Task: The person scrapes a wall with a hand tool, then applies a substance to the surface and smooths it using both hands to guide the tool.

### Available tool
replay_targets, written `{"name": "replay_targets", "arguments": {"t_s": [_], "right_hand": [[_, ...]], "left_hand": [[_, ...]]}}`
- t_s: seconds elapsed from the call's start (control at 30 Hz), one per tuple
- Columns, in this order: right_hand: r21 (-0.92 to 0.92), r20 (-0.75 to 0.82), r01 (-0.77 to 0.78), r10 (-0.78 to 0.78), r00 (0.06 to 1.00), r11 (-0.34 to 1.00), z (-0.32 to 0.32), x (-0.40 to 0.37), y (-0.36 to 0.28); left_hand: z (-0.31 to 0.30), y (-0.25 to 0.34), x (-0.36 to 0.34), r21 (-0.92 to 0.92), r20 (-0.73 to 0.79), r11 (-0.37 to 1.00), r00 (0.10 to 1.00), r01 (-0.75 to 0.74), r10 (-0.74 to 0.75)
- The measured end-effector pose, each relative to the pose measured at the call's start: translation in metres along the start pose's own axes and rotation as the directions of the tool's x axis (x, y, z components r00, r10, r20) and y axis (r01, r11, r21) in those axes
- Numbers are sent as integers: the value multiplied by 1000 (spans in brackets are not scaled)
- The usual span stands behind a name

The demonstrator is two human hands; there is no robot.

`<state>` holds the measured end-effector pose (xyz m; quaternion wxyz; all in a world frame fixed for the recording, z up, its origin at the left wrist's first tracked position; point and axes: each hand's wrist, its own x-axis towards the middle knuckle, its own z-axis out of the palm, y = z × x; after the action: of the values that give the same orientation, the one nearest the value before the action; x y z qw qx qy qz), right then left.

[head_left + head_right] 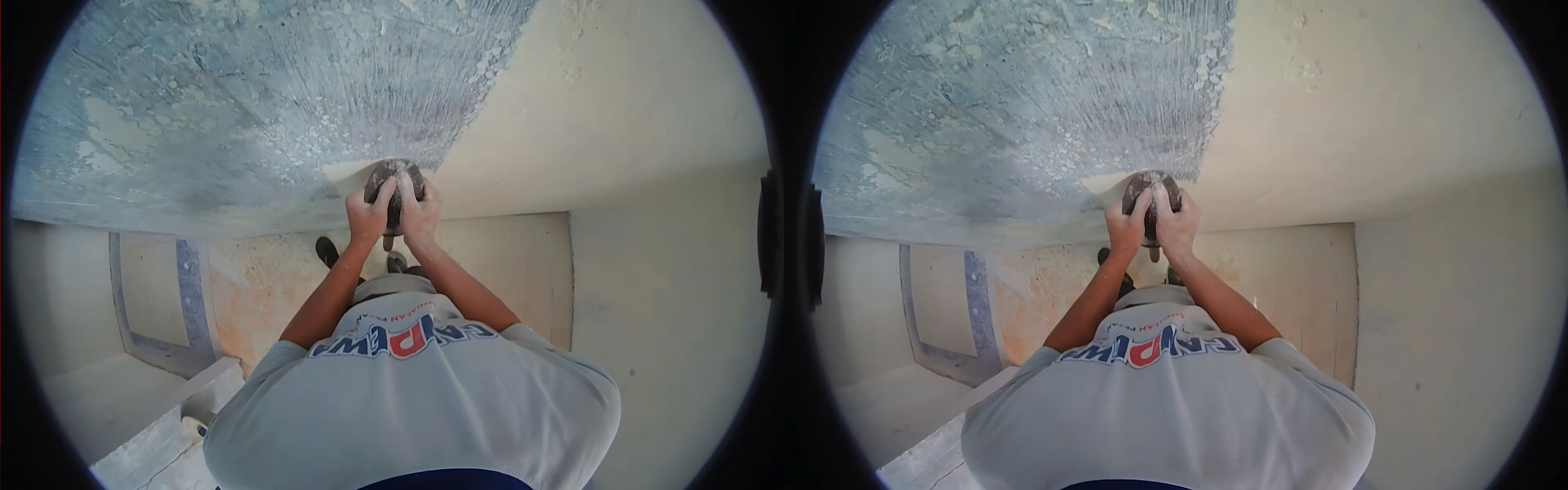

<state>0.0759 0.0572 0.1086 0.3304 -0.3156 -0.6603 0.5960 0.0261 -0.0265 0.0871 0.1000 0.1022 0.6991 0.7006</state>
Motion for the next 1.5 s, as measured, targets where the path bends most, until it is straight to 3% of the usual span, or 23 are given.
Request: {"name": "replay_targets", "arguments": {"t_s": [0.03,0.13,0.23,0.27,0.3,0.4,0.5,0.53,0.6,0.67,0.73,0.77,0.8,0.9,1.0,1.03,1.13,1.27,1.4,1.5], "right_hand": [[75,8,-41,41,999,996,2,-1,17],[34,-18,-133,133,991,991,-1,-10,43],[67,11,-106,106,994,992,0,4,16],[77,36,-112,110,993,991,-2,2,14],[-33,3,-71,71,997,997,-3,-1,26],[48,-35,-110,111,993,993,-3,-8,47],[-43,49,-70,72,996,997,-9,7,-2],[54,72,-90,86,994,994,-7,6,5],[51,41,-103,101,994,993,-3,-2,42],[34,-43,-73,74,996,997,1,-8,37],[29,-5,-59,59,998,998,2,5,13],[14,39,-65,64,997,998,0,3,3],[71,40,-63,61,997,995,3,1,11],[54,31,-113,111,993,992,1,-9,41],[61,45,-107,104,994,992,4,1,17],[58,62,-96,93,994,994,4,-1,16],[34,53,-98,96,994,995,4,-12,31],[30,57,-85,83,995,996,4,-8,17],[75,65,-110,105,992,991,7,-13,39],[118,59,-141,135,989,983,8,-5,23]], "left_hand": [[-1,-12,-5,4,-1,1000,1000,4,-4],[3,-33,-10,24,-45,999,998,-33,34],[4,12,-2,11,-28,1000,999,-27,28],[2,10,-2,-41,8,999,1000,-18,19],[3,-4,-4,-22,-5,1000,1000,-20,20],[5,-27,-5,33,-9,999,1000,-13,13],[3,16,2,23,20,998,998,-58,58],[2,8,-4,29,20,998,999,-47,46],[4,-15,-4,11,-20,998,998,-54,55],[5,-6,-7,37,-22,999,1000,-13,14],[5,11,-3,-11,-71,995,992,-101,100],[-2,16,-1,4,-15,1000,1000,-1,1],[-4,5,-6,8,-16,1000,1000,7,-7],[-3,-18,-6,-3,-32,999,999,-32,32],[0,4,-2,-38,-63,993,992,-115,112],[-4,1,0,-19,-41,999,999,-34,33],[-9,-24,-7,66,-28,998,1000,13,-12],[-8,-12,-2,38,-47,995,994,-93,95],[-12,-29,-6,64,-18,997,999,-49,51],[-7,-1,-2,30,-58,995,994,-94,96]]}}
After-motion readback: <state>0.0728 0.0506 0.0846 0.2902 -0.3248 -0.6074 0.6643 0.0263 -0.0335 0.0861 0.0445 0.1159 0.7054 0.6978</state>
